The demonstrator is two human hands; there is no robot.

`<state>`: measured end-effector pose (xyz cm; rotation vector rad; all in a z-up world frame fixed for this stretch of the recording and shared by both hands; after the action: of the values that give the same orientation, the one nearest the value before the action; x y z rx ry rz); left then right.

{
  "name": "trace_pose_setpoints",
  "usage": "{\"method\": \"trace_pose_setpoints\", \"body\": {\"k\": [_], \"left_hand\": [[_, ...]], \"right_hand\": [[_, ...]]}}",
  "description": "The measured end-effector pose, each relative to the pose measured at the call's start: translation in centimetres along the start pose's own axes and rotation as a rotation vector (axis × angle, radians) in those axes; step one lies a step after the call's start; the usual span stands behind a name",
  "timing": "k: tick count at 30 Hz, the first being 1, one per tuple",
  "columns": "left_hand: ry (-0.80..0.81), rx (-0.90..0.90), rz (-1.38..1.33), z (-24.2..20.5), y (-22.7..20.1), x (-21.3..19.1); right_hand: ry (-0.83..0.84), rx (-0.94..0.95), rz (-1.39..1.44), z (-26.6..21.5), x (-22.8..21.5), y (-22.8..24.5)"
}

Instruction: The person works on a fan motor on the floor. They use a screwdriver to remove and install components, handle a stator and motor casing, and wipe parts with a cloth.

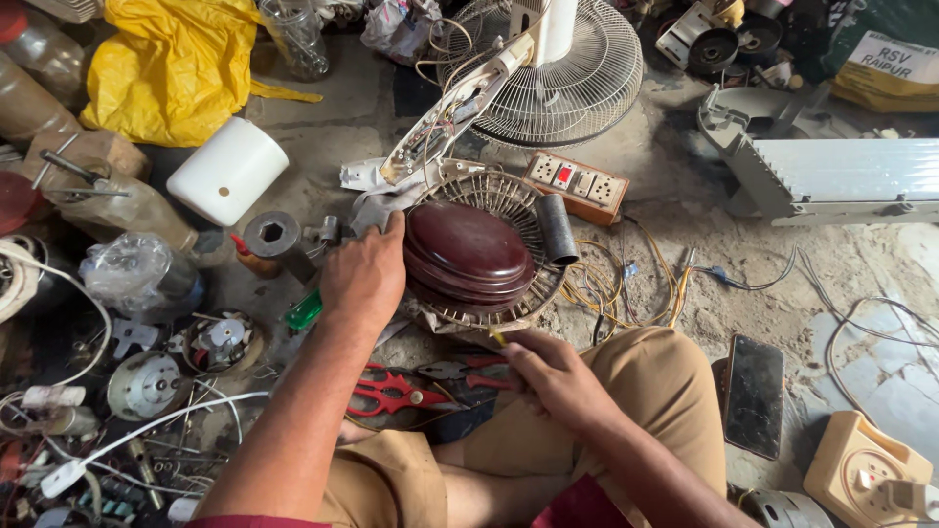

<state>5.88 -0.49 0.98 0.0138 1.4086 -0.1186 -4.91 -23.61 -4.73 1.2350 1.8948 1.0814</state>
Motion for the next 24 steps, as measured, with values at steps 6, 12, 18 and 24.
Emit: {"method": "trace_pose_setpoints", "body": {"k": [6, 12, 18, 24], "left_hand": [[-0.015, 0.008, 0.030, -0.2, -0.9, -0.4], [0.042, 0.005, 0.046, -0.1, -1.2, -0.4], [0.033, 0.019, 0.044, -0.1, -1.2, -0.5], [-0.009, 0.052, 0.005, -0.3, -0.9, -0.6]], "right_hand": [[-0.069, -0.056, 0.033, -0.1, -1.7, -0.4], [-0.086, 0.012, 0.243, 1.2, -2.6, -1.4], [0.445, 0.344, 1.269, 1.3, 0.1, -1.2], [0.026, 0.219, 0.804, 1.6, 0.8, -2.1]]}}
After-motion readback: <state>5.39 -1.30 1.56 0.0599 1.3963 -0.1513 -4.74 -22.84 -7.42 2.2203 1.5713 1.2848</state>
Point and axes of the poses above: each hand's wrist, its own z-axis towards the middle knuckle, its own x-axis out of the palm, y = z × x, the point moved 6 cm from there along z, towards the middle knuckle
